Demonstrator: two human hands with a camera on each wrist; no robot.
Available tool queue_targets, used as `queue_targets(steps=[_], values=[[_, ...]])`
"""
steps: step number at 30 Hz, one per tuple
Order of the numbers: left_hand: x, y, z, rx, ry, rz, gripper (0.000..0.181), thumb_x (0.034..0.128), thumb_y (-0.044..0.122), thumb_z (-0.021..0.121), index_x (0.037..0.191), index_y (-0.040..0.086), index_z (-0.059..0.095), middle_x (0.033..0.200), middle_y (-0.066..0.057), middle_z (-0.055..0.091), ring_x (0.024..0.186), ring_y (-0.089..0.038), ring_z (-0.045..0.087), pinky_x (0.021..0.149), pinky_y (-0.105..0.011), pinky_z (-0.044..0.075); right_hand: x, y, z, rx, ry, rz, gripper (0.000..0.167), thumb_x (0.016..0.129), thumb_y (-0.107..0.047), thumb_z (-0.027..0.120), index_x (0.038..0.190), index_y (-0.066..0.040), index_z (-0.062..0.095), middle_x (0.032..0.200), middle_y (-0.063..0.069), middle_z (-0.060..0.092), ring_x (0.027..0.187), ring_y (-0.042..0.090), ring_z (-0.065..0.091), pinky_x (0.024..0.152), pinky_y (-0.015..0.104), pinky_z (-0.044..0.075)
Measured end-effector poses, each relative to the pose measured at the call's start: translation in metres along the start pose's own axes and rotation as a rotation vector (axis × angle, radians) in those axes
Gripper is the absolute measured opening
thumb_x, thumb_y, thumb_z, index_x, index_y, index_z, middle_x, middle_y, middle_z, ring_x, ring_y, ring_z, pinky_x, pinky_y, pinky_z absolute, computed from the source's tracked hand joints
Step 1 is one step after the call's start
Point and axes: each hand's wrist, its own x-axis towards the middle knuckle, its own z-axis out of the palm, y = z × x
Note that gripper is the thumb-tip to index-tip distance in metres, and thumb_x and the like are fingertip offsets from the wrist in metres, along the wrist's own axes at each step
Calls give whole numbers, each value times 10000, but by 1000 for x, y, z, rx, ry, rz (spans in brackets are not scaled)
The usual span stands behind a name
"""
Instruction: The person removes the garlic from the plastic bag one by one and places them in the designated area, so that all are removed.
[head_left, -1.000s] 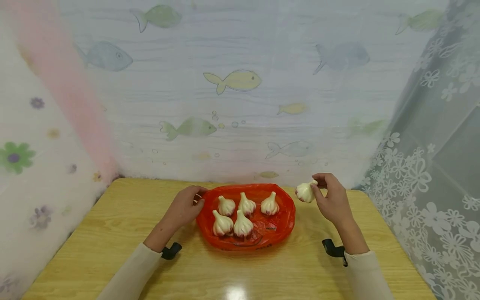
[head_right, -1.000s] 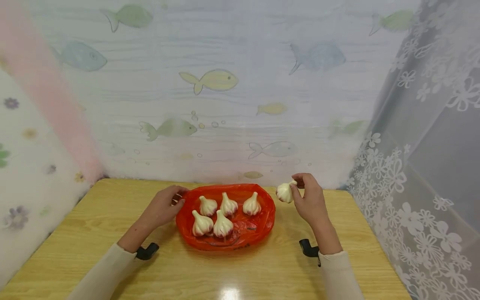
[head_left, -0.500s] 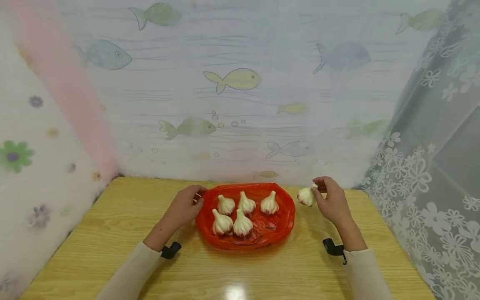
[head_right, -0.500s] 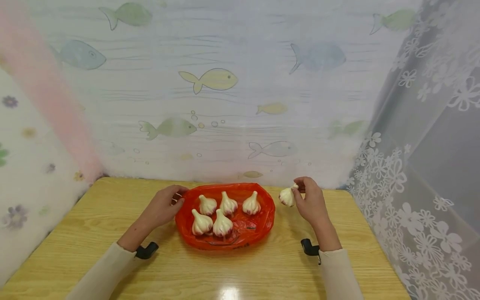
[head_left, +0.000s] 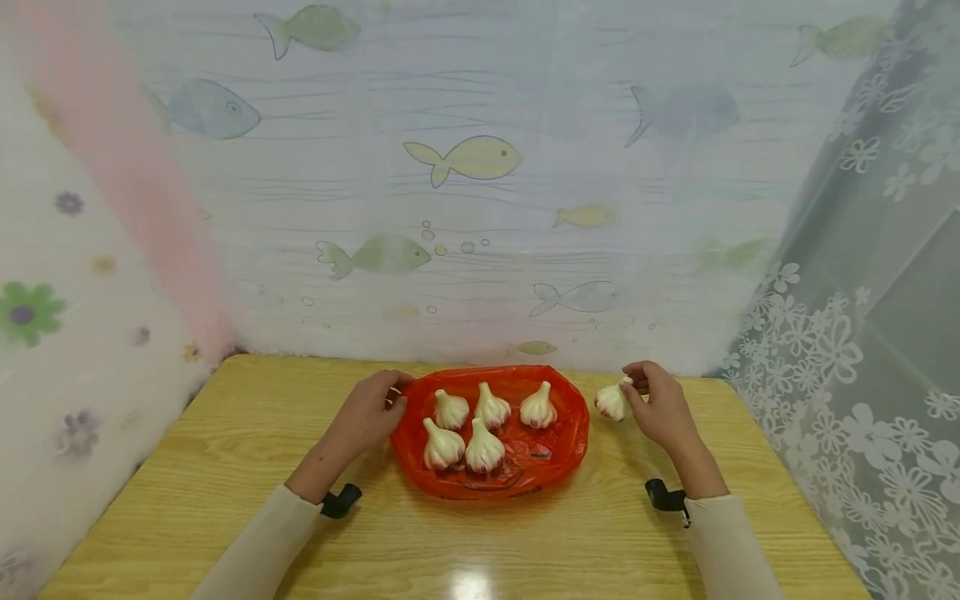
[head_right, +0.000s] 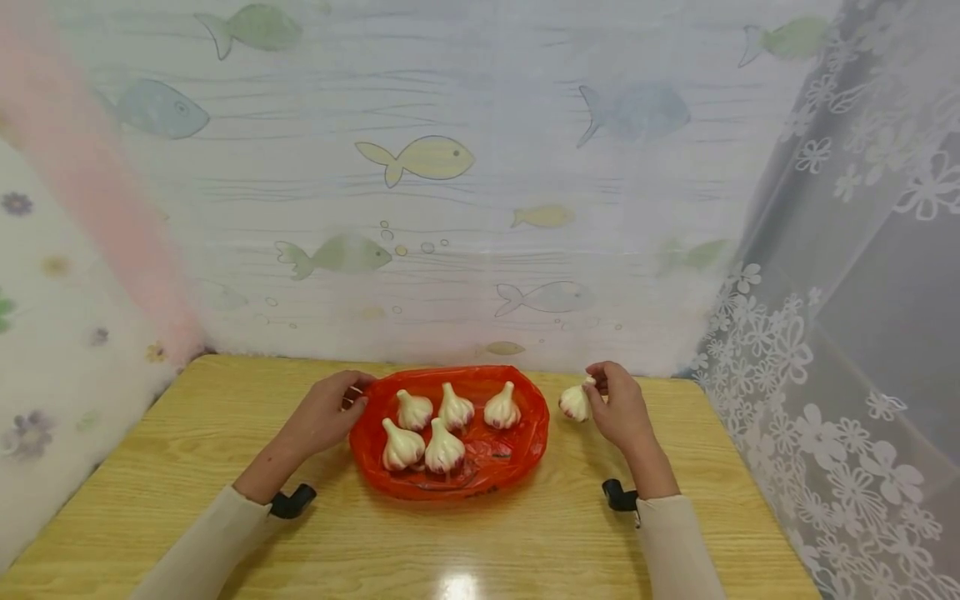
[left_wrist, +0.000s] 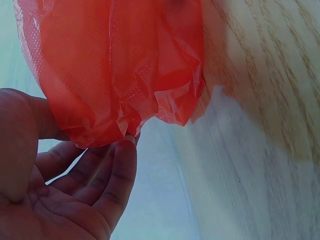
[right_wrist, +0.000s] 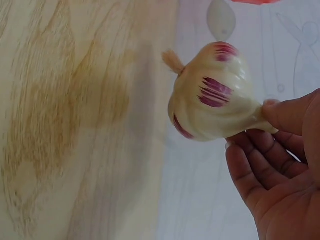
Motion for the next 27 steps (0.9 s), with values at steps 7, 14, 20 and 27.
queue_targets(steps=[7, 14, 20, 27], values=[[0, -1, 0, 9, -2, -2, 298, 1025, 60, 606, 1309, -3, 670, 1243, -145, 699, 1025, -282, 690, 880, -450, 613, 0, 7, 3, -1, -24, 29, 239, 1065, -40, 607, 1272, 78, 609, 1131, 216, 665, 1020, 382, 666, 902, 559, 559], [0, -2, 0, 26, 4, 8, 301, 1024, 55, 611, 1313, -6, 668, 1246, -146, 699, 1027, -284, 684, 886, -450, 607, -1, 10, 6, -1, -43, 32, 229, 1058, -29, 611, 1263, 72, 614, 1122, 214, 664, 1017, 386, 667, 901, 559, 558], [0, -1, 0, 22, 12, 21, 291, 1019, 49, 615, 1298, -6, 674, 1231, -143, 703, 1012, -278, 682, 876, -448, 607, -1, 12, 6, -2, -48, 34, 241, 1064, -38, 605, 1275, 78, 613, 1134, 218, 663, 1034, 388, 669, 917, 567, 557], [1, -2, 0, 13, 9, 22, 283, 1016, 48, 619, 1290, 1, 677, 1219, -133, 705, 1001, -267, 681, 871, -439, 610, -2, 15, 5, -2, -55, 27, 253, 1075, -56, 595, 1287, 80, 614, 1142, 210, 668, 1041, 384, 671, 920, 563, 561]])
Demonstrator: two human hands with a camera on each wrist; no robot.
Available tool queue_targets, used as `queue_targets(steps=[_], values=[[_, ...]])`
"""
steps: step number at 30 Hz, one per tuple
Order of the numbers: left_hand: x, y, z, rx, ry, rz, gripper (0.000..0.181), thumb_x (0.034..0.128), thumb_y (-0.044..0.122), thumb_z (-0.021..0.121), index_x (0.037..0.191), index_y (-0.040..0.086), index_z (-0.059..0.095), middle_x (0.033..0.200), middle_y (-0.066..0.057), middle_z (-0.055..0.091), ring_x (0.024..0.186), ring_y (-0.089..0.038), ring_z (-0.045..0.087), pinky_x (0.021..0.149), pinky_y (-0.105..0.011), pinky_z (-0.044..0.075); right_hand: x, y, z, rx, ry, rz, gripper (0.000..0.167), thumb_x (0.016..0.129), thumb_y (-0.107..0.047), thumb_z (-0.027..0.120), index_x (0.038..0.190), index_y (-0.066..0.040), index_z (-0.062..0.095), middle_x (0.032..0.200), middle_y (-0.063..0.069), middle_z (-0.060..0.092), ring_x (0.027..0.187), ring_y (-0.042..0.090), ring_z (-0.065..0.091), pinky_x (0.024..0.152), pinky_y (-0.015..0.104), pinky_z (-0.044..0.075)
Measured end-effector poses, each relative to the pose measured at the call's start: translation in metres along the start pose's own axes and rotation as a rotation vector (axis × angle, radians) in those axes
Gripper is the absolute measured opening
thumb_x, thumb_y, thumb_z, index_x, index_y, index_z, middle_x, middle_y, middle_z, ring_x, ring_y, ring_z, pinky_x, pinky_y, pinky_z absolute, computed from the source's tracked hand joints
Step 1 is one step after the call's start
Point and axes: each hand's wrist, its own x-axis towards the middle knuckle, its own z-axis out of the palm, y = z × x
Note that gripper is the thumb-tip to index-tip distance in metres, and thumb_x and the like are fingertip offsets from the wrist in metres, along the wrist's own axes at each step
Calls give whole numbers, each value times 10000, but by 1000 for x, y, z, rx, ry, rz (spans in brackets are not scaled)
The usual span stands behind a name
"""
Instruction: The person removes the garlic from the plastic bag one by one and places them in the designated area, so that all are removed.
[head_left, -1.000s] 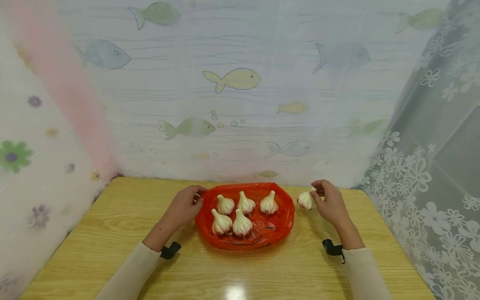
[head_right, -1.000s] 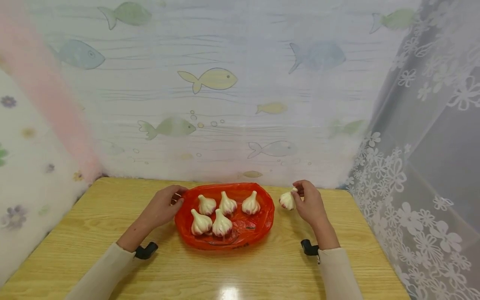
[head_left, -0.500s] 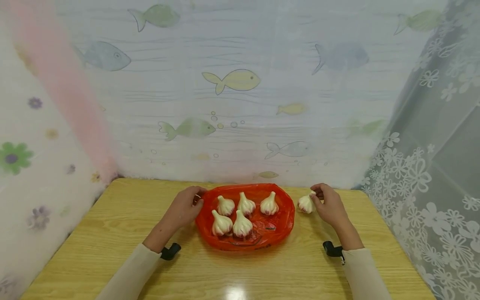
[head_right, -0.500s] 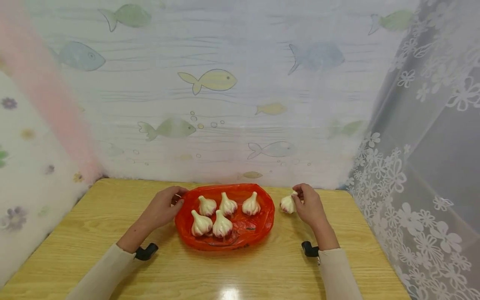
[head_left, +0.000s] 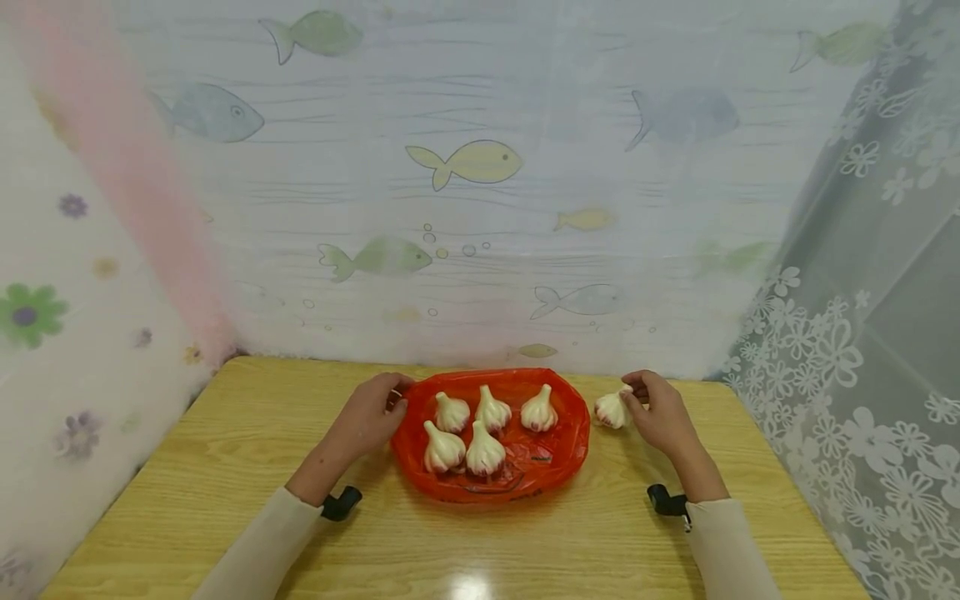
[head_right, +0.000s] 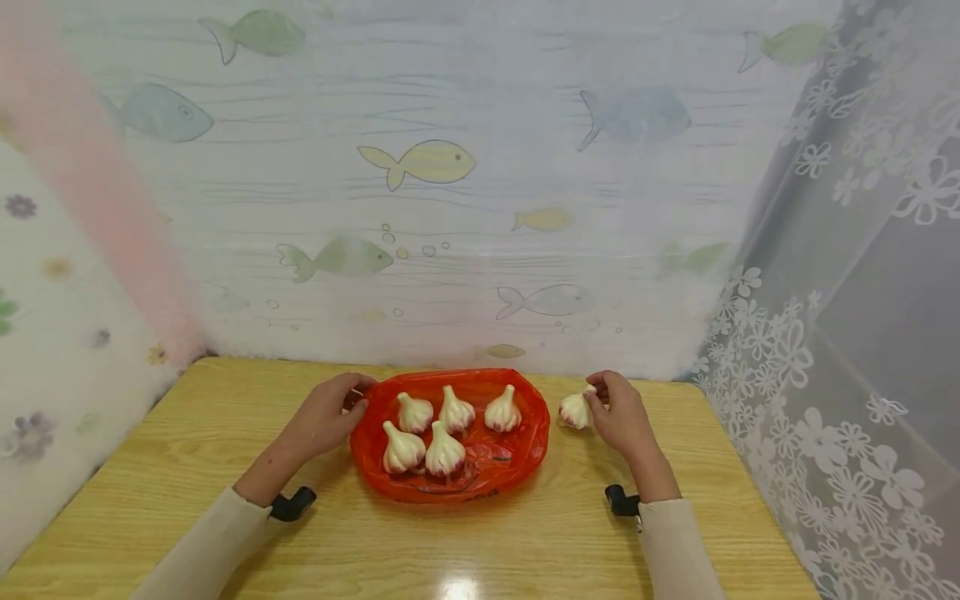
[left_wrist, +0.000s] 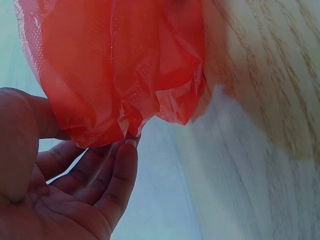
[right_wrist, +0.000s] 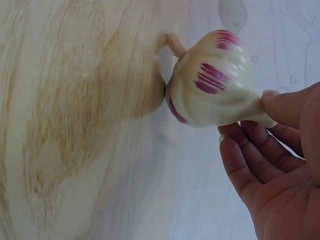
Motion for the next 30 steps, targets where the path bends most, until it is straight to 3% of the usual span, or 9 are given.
queue_targets(steps=[14, 20, 26, 30], values=[[-1, 0, 0, -4, -5, -6, 298, 1024, 56, 615, 1311, -6, 665, 1246, -141, 699, 1027, -276, 687, 884, -444, 611, 3, -3, -1, -14, -1, -70, 221, 1064, -69, 625, 1241, 63, 633, 1092, 178, 675, 993, 345, 680, 904, 549, 571], [-2, 1, 0, 0, -6, -2, 299, 1023, 59, 616, 1310, -8, 663, 1246, -141, 698, 1025, -276, 692, 879, -442, 614, 3, -7, -1, -31, 48, -132, 215, 1058, -84, 641, 1222, 54, 646, 1112, 186, 669, 1001, 364, 680, 904, 581, 570], [-2, 3, -1, 5, -7, 4, 291, 1023, 59, 618, 1302, -6, 667, 1236, -140, 701, 1018, -275, 691, 878, -442, 613, 5, -25, -2, -60, 105, -249, 204, 1014, -53, 695, 1195, 39, 673, 1106, 178, 677, 985, 351, 676, 877, 595, 567], [-1, 3, -1, 10, -4, 13, 273, 1022, 53, 619, 1283, -3, 675, 1216, -135, 705, 1004, -267, 686, 878, -440, 610, 5, -40, -4, -62, 118, -274, 222, 999, -60, 719, 1203, 20, 689, 1115, 165, 681, 1002, 350, 674, 874, 575, 562]])
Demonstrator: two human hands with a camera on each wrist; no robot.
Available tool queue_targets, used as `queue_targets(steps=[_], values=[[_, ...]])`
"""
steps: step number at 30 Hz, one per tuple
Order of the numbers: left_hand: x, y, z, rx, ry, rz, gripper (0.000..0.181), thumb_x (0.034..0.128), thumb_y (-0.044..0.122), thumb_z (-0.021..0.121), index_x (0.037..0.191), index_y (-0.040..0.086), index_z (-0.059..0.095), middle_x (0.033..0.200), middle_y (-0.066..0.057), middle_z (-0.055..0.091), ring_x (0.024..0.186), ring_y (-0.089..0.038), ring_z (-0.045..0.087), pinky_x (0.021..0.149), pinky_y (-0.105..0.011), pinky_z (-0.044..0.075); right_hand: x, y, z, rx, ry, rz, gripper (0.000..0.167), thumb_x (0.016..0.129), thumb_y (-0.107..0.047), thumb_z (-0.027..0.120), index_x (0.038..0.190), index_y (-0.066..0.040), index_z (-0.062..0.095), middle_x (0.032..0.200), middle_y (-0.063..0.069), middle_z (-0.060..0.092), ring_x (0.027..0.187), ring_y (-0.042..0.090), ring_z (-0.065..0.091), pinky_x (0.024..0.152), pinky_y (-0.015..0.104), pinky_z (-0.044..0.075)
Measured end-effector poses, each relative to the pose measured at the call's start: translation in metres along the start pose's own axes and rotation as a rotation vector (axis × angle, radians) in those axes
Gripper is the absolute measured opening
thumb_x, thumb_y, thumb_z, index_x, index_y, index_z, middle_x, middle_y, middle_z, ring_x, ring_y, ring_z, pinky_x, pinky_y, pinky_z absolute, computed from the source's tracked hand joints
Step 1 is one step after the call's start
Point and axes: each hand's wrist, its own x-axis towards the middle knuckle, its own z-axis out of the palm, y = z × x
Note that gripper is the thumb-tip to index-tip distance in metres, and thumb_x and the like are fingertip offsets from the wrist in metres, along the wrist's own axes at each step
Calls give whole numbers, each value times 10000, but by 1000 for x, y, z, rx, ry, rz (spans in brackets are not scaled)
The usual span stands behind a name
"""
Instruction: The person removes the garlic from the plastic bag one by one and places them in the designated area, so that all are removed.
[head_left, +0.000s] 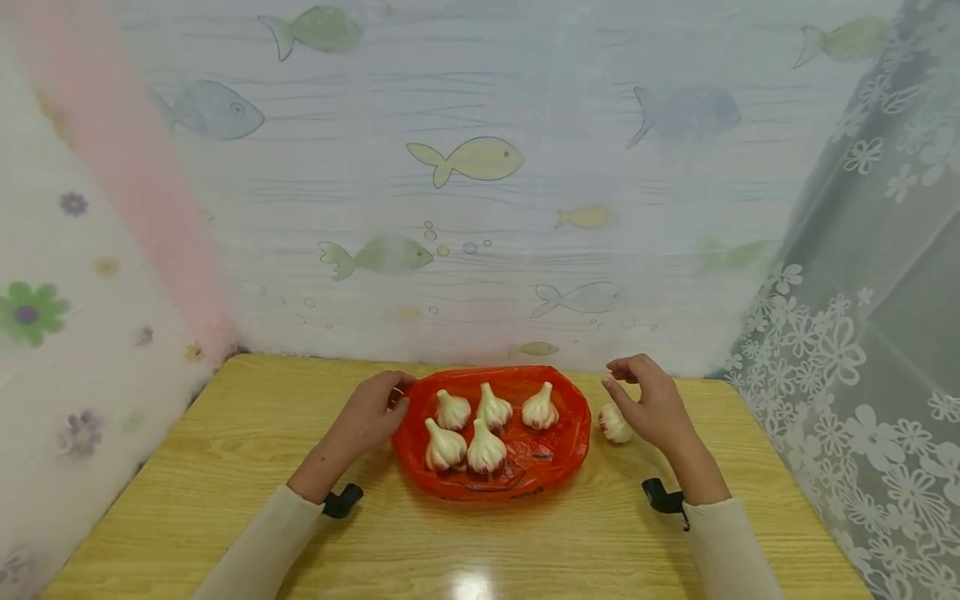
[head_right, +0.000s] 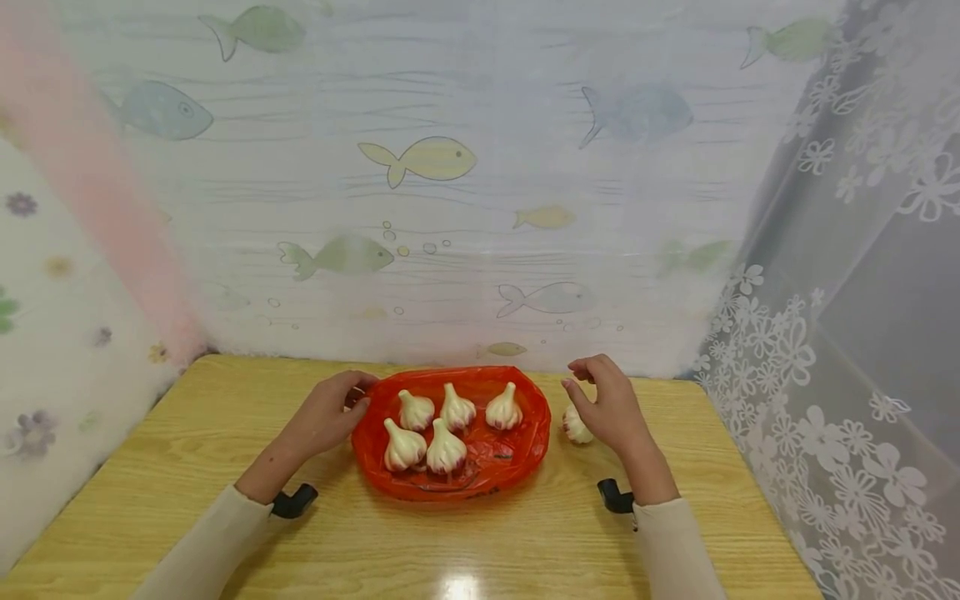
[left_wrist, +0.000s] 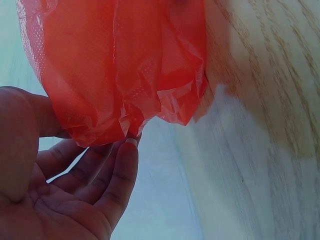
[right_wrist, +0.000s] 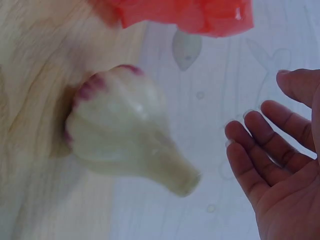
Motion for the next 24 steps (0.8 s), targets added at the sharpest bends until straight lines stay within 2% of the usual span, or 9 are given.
queue_targets(steps=[12, 18, 24], values=[[1, -1, 0, -14, -8, -3, 269, 1019, 50, 620, 1277, 1, 679, 1222, -136, 701, 1013, -272, 685, 883, -439, 612, 7, -32, 8, 33, -32, -103, 285, 944, -37, 781, 1217, -58, 704, 1181, 106, 674, 1038, 264, 638, 901, 497, 575], [1, 0, 0, -30, -10, -1, 271, 1017, 48, 618, 1277, 2, 678, 1221, -135, 701, 1014, -274, 687, 877, -436, 616, 8, -48, 17, 52, -87, -133, 321, 943, -35, 777, 1255, -15, 703, 1234, 105, 678, 1123, 291, 664, 954, 520, 589], [0, -1, 1, -22, -6, 2, 263, 1014, 46, 620, 1266, 10, 685, 1204, -125, 706, 1006, -264, 683, 875, -436, 613, 6, -61, 29, 26, -146, -141, 384, 940, -39, 789, 1307, 8, 688, 1293, 131, 667, 1193, 334, 664, 988, 515, 576]])
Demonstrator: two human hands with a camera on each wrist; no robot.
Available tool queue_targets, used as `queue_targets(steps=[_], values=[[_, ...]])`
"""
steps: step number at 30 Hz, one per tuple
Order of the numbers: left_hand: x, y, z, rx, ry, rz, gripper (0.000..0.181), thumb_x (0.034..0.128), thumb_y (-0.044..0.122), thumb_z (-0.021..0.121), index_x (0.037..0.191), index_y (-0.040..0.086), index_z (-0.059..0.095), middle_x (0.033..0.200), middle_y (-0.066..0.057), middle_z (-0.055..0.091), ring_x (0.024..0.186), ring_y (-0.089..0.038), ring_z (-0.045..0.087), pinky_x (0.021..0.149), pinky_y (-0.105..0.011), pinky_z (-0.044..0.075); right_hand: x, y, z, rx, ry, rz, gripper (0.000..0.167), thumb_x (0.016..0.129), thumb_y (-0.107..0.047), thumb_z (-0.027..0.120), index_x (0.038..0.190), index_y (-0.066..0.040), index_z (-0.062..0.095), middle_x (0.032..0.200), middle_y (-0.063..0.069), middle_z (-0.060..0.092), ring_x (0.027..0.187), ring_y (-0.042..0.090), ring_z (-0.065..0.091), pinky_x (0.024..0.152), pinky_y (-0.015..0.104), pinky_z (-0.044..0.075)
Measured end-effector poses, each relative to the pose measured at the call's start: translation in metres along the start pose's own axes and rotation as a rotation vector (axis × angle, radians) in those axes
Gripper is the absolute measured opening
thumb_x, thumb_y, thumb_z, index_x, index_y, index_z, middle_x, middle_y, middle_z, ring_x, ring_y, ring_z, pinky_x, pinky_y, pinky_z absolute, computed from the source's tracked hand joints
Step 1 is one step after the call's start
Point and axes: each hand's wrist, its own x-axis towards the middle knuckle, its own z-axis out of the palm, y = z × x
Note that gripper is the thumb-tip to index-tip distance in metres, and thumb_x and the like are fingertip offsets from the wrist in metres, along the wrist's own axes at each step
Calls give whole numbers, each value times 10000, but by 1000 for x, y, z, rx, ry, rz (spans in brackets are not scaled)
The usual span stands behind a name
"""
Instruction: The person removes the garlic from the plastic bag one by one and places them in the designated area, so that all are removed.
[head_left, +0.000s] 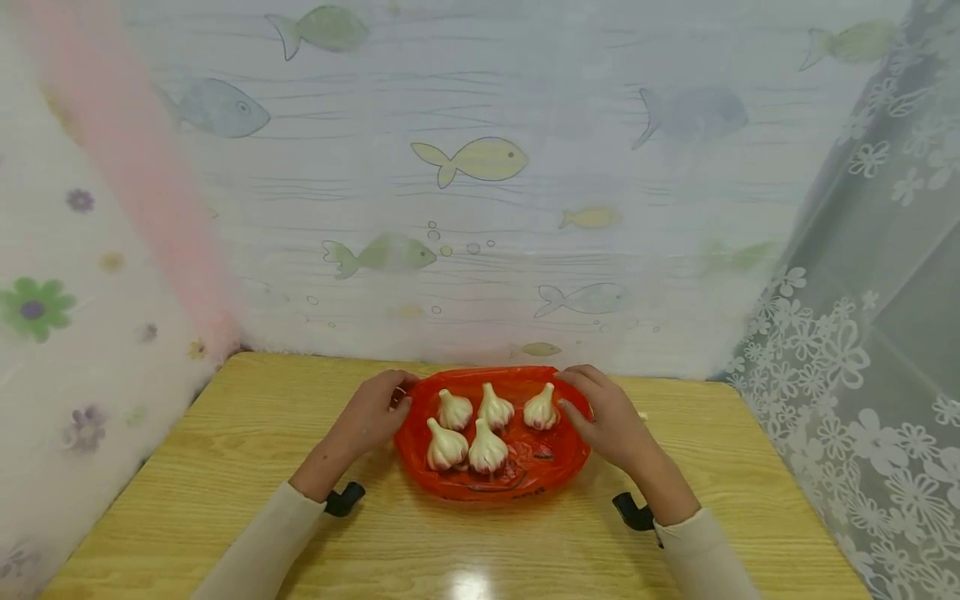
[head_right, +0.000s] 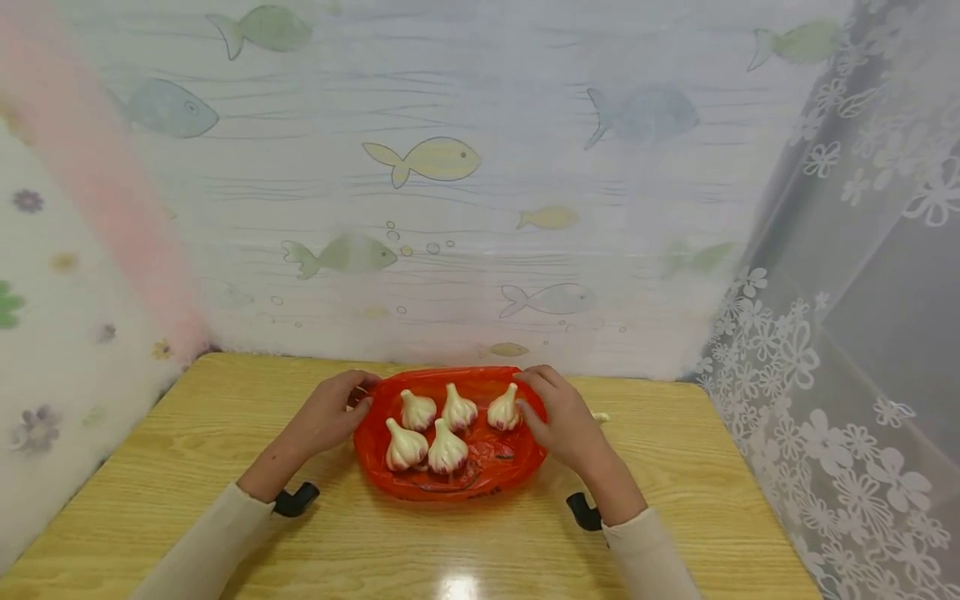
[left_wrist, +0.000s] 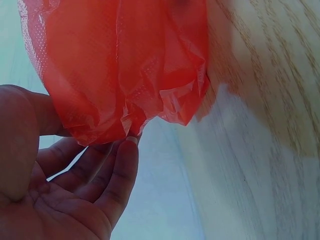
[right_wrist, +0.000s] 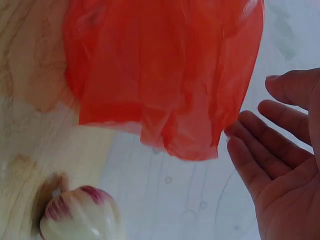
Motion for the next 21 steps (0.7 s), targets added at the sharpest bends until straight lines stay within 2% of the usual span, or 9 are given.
queue_targets(steps=[8, 16, 21], values=[[-1, 1, 0, -11, -9, 10, 259, 1008, 41, 624, 1257, 7, 687, 1195, -120, 711, 1006, -265, 683, 877, -434, 616, -1, -10, 14, -113, -38, -93, 434, 936, -27, 782, 1351, 3, 662, 1336, 152, 648, 1233, 349, 646, 1007, 505, 563], [-1, 2, -1, -18, -10, 1, 260, 1011, 39, 624, 1263, 15, 684, 1203, -112, 711, 1021, -265, 682, 893, -438, 615, 0, -14, 22, -146, -129, -43, 471, 976, -76, 748, 1416, 27, 614, 1432, 223, 602, 1320, 404, 597, 1081, 544, 508], [0, 2, -1, -16, -12, -5, 262, 1013, 38, 625, 1268, 22, 682, 1210, -108, 710, 1031, -264, 683, 898, -434, 616, -1, -12, 26, -154, -141, -43, 506, 956, -70, 770, 1425, 26, 608, 1462, 260, 576, 1337, 434, 584, 1075, 561, 508]])
